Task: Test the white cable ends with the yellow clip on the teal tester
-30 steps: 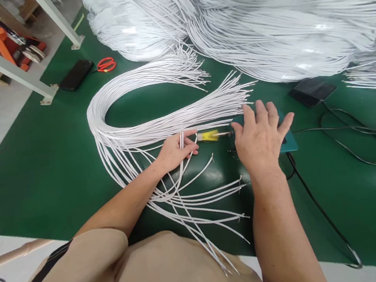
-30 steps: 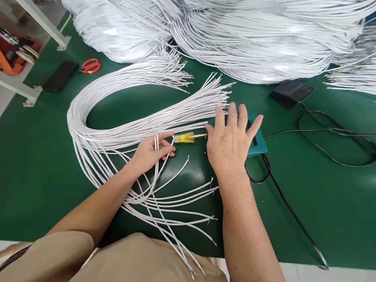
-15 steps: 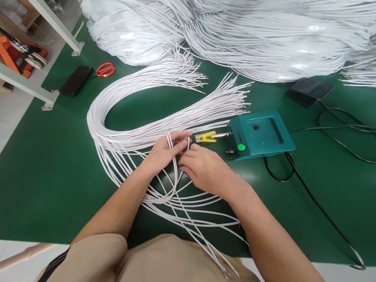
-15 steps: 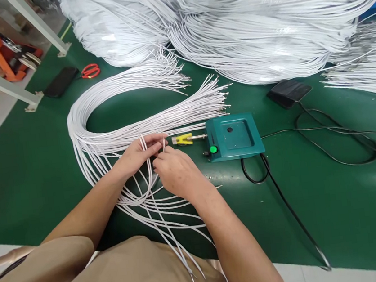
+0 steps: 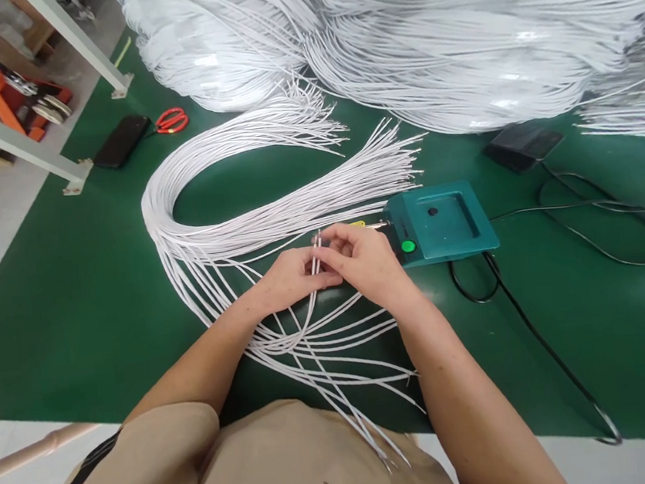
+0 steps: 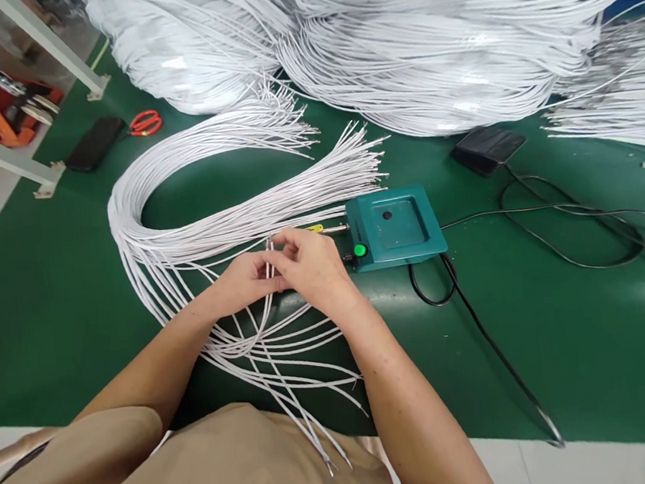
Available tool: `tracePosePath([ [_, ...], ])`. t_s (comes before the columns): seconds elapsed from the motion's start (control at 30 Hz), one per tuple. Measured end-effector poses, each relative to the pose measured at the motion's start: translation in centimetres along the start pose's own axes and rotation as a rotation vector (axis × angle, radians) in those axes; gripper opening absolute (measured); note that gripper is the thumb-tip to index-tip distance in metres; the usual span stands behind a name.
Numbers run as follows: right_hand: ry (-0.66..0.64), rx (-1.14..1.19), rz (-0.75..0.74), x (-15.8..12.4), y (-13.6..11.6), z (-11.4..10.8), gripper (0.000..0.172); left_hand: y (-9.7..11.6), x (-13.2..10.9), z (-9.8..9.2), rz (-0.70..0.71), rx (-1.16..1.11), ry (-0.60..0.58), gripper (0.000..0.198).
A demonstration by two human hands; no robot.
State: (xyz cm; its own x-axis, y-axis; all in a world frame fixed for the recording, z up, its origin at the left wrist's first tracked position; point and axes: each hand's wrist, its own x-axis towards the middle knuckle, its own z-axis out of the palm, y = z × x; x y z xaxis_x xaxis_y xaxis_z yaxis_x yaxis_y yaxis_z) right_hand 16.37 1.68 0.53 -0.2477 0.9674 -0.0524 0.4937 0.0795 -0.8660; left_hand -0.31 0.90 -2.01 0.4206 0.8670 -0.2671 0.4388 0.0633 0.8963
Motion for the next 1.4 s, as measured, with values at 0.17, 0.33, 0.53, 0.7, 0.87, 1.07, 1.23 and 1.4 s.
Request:
tracePosePath([
  [0.17,-0.001,0.192,0.067,0.1,0.9,0.2,0.014,-0.2,0.1,-0.6,-0.054,-0.253,-0.132,0.034],
  [0.33,-0.053,0.368,0.143,0.3,1.0,0.2,0.016,-0.5,0.2,-0.7,-0.002,-0.44,0.033,0.052],
  [0.53,0.147,0.819,0.135,0.5,0.5,-0.1,0.024,0.2,0.1,-0.3,-0.016,-0.435,0.047,0.056],
  [0.7,0.211,0.531,0.154,0.3,0.5,-0.2,0.03,-0.1,0.1,-0.4,-0.016,-0.414,0.124,0.058],
  [0.87,0.205,0.125,0.117,0.1,0.7,0.5,0.028,0.0,0.1,-0.2,-0.021,-0.421,0.181,0.054],
  [1.07,0.182,0.392,0.16,0.2,1.0,0.9,0.025,0.3,0.0,-0.3,-0.018,-0.401,0.17,0.047],
  [1.23,0.125,0.625,0.17,0.4,0.9,1.1,0.019,0.2,0.2,-0.2,-0.016,-0.45,0.188,0.04],
  [1.4,0.011,0.875,0.24,0.5,0.8,1.2,0.019,0.3,0.3,0.2,-0.011,-0.489,0.215,0.026],
])
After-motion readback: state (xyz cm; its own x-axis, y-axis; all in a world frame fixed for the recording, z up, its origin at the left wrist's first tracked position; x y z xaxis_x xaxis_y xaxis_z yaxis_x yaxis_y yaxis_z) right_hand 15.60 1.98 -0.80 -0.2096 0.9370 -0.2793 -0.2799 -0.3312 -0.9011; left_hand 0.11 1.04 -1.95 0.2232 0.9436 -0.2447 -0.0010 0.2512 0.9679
